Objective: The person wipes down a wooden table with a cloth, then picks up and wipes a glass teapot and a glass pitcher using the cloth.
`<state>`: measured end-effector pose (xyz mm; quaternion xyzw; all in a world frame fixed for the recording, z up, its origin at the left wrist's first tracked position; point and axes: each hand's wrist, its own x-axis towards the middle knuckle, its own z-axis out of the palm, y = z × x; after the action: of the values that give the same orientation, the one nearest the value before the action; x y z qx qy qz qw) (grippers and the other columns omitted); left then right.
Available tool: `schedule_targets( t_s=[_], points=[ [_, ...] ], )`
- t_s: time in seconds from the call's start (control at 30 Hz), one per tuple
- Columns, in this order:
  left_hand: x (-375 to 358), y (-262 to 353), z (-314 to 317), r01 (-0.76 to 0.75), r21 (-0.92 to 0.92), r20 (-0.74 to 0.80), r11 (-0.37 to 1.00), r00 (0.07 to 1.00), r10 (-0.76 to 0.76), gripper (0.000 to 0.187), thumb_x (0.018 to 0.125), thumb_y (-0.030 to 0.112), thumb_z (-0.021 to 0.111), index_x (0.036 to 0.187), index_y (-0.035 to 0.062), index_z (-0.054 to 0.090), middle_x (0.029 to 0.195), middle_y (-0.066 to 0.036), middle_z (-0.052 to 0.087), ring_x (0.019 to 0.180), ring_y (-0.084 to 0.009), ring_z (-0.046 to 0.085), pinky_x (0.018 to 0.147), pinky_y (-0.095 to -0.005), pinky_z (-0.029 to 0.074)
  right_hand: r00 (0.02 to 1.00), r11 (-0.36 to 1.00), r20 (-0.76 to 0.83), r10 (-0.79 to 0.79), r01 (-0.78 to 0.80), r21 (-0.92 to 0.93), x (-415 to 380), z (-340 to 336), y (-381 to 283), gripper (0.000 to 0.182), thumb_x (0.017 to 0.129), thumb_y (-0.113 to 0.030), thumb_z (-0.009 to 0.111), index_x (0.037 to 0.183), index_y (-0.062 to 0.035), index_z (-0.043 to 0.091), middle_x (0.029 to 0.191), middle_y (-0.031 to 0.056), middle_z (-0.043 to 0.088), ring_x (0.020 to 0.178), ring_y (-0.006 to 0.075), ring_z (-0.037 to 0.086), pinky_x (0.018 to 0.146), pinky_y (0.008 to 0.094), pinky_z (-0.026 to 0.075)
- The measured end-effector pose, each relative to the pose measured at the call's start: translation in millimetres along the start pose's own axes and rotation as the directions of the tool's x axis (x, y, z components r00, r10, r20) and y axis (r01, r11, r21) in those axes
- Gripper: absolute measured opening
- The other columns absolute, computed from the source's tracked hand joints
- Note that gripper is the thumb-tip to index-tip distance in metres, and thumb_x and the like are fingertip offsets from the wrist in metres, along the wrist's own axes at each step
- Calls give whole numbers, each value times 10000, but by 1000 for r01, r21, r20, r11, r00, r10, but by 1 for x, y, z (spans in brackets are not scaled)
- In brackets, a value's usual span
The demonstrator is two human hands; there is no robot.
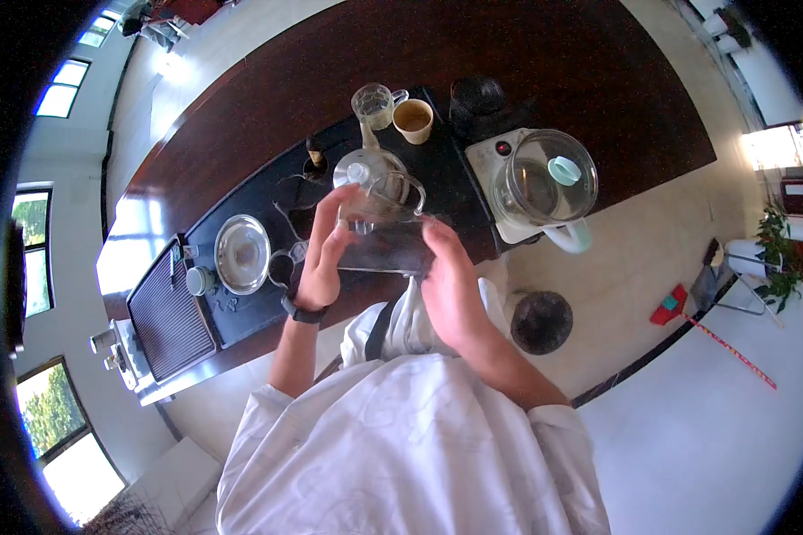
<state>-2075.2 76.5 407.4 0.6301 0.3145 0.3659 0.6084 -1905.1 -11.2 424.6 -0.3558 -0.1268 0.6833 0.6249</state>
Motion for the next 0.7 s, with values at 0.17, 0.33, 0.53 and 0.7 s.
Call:
schedule_targets(
  t_s=[0.17, 0.33, 0.53, 0.7],
  points=[
    [-3, -6, 7, 45, -107, -59, 993, 997, -52, 545, 1010, 326, 448, 1454, 21, 372, 1399, -134, 457, 1121, -205, 542, 834, -321, 516, 992, 990, -114, -45, 60, 131, -8, 3, -14, 469, 989, -424, 512, 1253, -39, 546, 1273, 103, 605, 1188, 191, 553, 1025, 388, 399],
    [-4, 5, 9, 72, -64, -9, 995, 997, -73, 546, 1028, 351, 430, 1464, 36, 339, 1407, -140, 437, 1158, -211, 525, 862, -331, 520, 979, 980, 40, -201, 201, -1, 5, -2, -6, 886, 935, -624, 461, 1577, -109, 132, 1474, 200, 444, 1339, 304, 471, 1149, 448, 301],
    [-3, 8, 9, 111, -119, 110, 987, 989, -98, 565, 1041, 431, 356, 1489, 99, 266, 1407, -145, 416, 1258, -243, 461, 1014, -386, 425, 856, 996, 513, -64, 90, -26, 15, -15, -29, 898, 904, -603, 593, 1513, -27, 268, 1450, 180, 451, 1338, 275, 473, 1110, 418, 391],
    [-1, 10, 9, 127, -231, 138, 965, 986, -96, 587, 1040, 483, 328, 1475, 89, 305, 1385, -135, 447, 1271, -238, 464, 1030, -386, 396, 815, 966, 580, -8, 157, -207, 10, -14, -35, 746, 928, -513, 632, 1413, -2, 388, 1388, 162, 501, 1312, 251, 493, 1105, 417, 390]
  ],
)
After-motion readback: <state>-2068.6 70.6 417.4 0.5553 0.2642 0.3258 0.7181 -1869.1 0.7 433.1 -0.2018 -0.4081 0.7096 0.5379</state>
